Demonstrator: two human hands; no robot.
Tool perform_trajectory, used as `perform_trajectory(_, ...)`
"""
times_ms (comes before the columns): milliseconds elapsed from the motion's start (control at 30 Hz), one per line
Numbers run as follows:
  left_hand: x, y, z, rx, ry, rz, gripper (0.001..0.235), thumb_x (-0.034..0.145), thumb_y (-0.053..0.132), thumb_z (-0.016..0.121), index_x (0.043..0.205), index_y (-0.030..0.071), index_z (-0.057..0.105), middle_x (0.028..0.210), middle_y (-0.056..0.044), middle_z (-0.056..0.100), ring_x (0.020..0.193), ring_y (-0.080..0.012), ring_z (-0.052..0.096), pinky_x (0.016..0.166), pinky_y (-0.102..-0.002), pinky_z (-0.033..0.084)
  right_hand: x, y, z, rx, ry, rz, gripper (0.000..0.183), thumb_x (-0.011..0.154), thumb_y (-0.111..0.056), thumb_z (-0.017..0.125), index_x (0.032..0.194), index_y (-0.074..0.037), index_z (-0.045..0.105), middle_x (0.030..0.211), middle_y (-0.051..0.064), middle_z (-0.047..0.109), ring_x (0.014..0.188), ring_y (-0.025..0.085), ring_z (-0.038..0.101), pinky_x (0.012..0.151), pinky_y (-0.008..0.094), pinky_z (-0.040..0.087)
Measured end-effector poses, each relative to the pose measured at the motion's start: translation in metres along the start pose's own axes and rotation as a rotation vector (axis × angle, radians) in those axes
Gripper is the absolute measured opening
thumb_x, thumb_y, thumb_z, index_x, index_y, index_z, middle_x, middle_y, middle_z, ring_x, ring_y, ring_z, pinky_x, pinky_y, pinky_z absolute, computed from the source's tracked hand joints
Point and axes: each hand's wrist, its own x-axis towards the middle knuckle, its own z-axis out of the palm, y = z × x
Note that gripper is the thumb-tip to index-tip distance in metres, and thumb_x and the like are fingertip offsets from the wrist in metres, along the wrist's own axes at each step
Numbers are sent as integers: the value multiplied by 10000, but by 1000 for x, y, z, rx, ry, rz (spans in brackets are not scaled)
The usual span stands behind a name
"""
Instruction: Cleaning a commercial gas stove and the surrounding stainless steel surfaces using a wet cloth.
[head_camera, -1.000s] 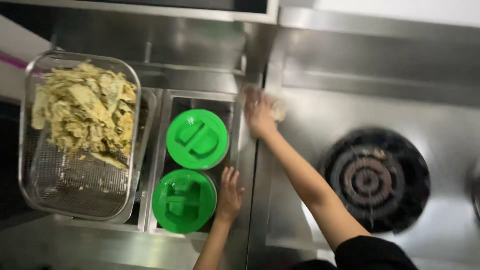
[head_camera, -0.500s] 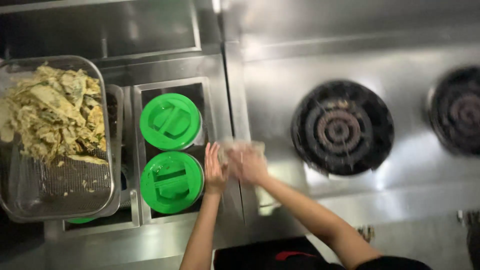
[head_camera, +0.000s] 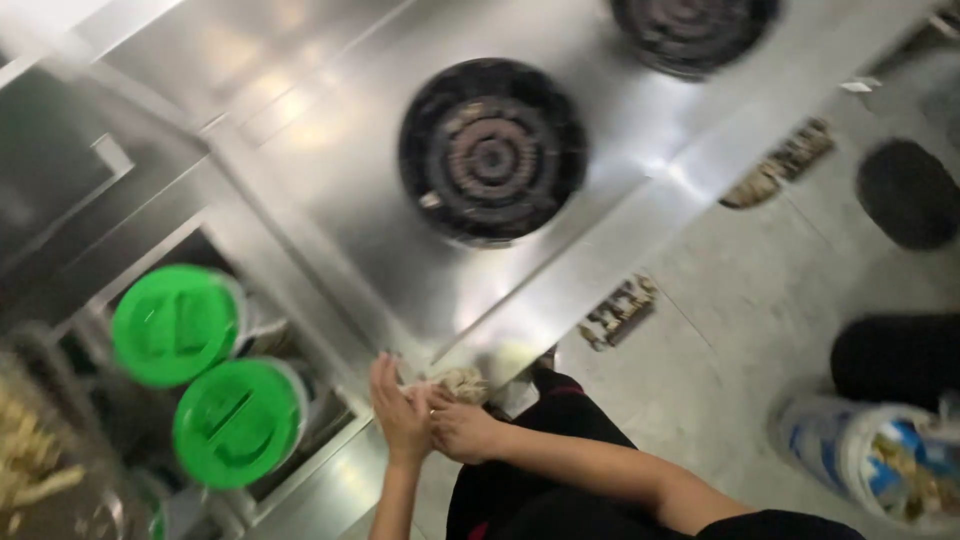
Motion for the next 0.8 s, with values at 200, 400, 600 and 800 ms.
perform_trajectory(200,-31,59,69,203,63,-114,636,1054,464,465,1491,6,412,1550,-279,380,1432,-489,349,1181,-611,264,-39,75,-26,1653,494,210,443,1052,16,508,1472,-15,372,1232,183,664,1168,333,654,1036,466,505)
perform_trajectory(400,-55,-23,155,826,207,-289,823,1011,603,434,1608,39,385,1580,-371,322,1463,-564,276,1210,-692,112,-250,174,-194,1088,477,505,288,1043,-1,460,1289,-16,609,1088,97,727,1033,214,718,944,365,573)
perform_trajectory(600,34,150,238,702,64,-213,791,965,543,515,1519,-14,423,1547,-316,417,1421,-509,368,1201,-611,229,-554,283,-196,1259,769,935,232,1018,-87,505,1161,-11,671,995,123,749,903,220,745,832,373,610)
perform_trajectory(800,111,263,386,656,-124,26,736,928,461,610,1495,19,449,1464,-229,514,1256,-447,492,1143,-566,324,-654,320,-240,1064,769,1189,229,1025,-111,485,1139,-51,675,955,96,770,826,175,721,758,328,571)
